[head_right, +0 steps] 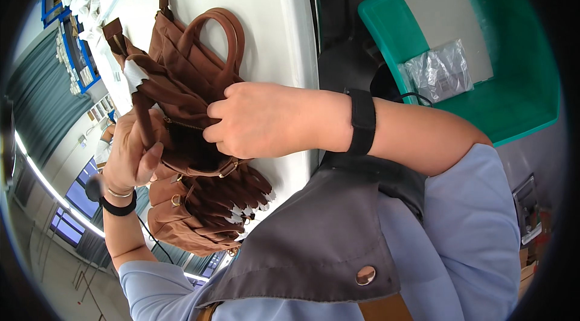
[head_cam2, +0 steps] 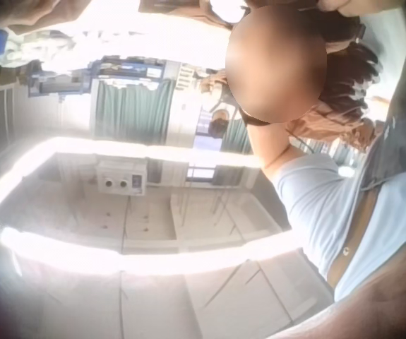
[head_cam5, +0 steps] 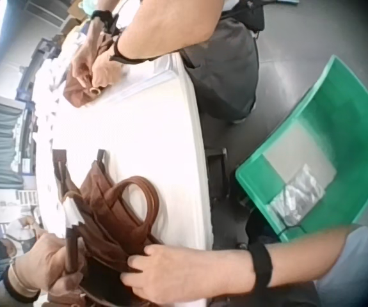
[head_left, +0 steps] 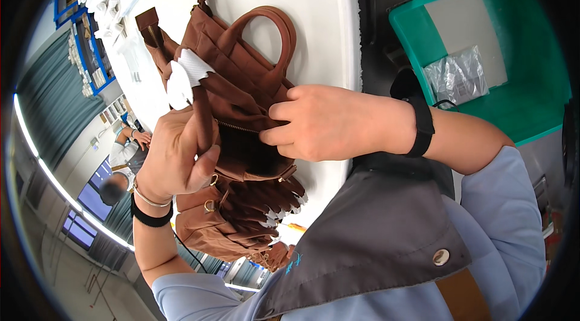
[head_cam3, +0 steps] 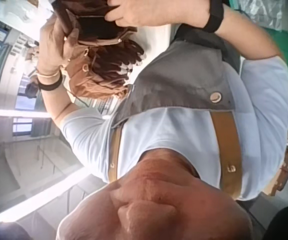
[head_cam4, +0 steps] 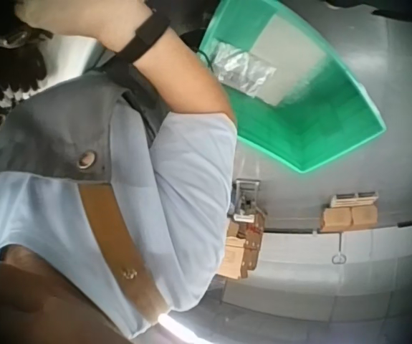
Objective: The person attaches a metal zipper pull to a brown handbag, then inserts white paper stuffing into the bag's interior and handles. They zip the bag closed and place it on a table with other finished bags. The person repeats this process for multiple bags.
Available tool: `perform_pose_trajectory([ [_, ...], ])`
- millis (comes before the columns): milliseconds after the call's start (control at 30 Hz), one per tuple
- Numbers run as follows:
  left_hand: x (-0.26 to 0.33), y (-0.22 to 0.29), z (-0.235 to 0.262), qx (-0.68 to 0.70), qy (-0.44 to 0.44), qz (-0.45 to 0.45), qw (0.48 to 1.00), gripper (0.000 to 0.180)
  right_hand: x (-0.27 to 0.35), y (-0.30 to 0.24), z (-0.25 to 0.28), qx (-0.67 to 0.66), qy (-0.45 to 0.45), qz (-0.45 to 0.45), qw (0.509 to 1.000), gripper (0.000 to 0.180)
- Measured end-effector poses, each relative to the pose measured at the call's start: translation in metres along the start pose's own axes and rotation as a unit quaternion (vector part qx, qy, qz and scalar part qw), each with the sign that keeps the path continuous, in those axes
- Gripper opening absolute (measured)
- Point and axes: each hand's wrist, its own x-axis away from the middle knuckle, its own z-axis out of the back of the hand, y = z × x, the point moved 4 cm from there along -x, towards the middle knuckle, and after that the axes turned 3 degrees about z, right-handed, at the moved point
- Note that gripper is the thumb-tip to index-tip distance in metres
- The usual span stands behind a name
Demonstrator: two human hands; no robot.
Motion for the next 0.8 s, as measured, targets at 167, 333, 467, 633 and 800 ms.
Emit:
perform_pose_trajectory([
  [167,0.012,-0.005,-0.004,0.035,0.073,0.000,0.997,0.018,-0.006,-0.002,0.007,0.003,0.006,0.000,1.000,0.010],
  [333,0.018,-0.005,0.000,0.063,0.149,-0.001,0.987,0.022,-0.019,0.003,0.015,-0.027,0.028,0.031,0.999,0.009],
  [467,0.026,-0.007,-0.002,0.069,0.178,0.029,0.981,0.024,-0.038,-0.001,0.010,-0.121,0.042,0.099,0.987,0.009],
  [633,0.010,-0.002,-0.010,0.024,0.163,-0.044,0.985,0.021,-0.058,-0.009,-0.026,-0.076,-0.040,0.026,0.996,0.015],
  [800,0.010,-0.005,0.000,-0.003,0.156,-0.021,0.988,0.018,-0.062,-0.011,-0.037,0.078,-0.137,0.068,0.985,0.013],
])
